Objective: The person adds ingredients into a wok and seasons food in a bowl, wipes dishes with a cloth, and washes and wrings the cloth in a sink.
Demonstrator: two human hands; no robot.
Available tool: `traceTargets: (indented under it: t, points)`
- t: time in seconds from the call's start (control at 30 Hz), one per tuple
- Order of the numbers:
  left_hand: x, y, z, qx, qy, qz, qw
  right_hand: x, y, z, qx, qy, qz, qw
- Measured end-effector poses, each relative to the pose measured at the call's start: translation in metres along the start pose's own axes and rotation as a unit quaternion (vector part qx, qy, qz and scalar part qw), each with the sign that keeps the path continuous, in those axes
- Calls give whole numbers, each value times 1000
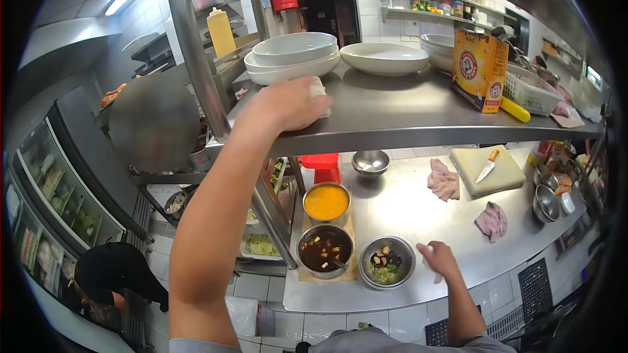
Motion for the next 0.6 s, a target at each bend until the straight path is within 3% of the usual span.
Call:
traceTargets:
  t: [0.03, 0.07, 0.1, 0.17, 0.23, 0.37, 0.43, 0.47, 0.5, 0.57, 0.6]
  points:
    - [2, -1, -7, 8, 8, -22, 1000, 6, -21, -7, -34, -19, 41, 998]
    - [3, 0, -13, 13, 17, -48, 999, 14, -32, -18, -192, -46, -1, 980]
    - [5, 0, -23, 7, 20, -56, 998, 25, -49, -29, -347, -67, -40, 935]
    - [3, -16, -42, 47, 23, 46, 998, 52, -96, -68, -541, -170, -98, 818]
    - [-1, -9, -26, 39, 54, 51, 996, 77, -179, -83, -436, -283, 54, 853]
    - [17, 18, 61, 143, 171, 42, 974, 139, -300, -176, -321, -484, 272, 767]
    - [55, 24, 108, 200, 253, 73, 944, 153, -334, -232, -130, -476, 418, 762]
    - [77, 33, 125, 191, 254, 39, 947, 145, -340, -250, -128, -489, 417, 755]
    - [103, 43, 136, 180, 315, 68, 929, 137, -343, -265, -82, -472, 465, 744]
    - [177, 39, 131, 245, 329, 62, 910, 117, -330, -281, -38, -457, 510, 728]
    - [203, 40, 117, 278, 313, 35, 908, 83, -313, -284, 58, -365, 485, 793]
Point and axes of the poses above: each hand's wrist, its own x-axis away from the middle knuckle, its own y-axis out of the palm, z = x × y, the point moved 10 cm from there along -x, towards the middle knuckle, and after that the axes turned 13 degrees about x, right-handed, at the moved point
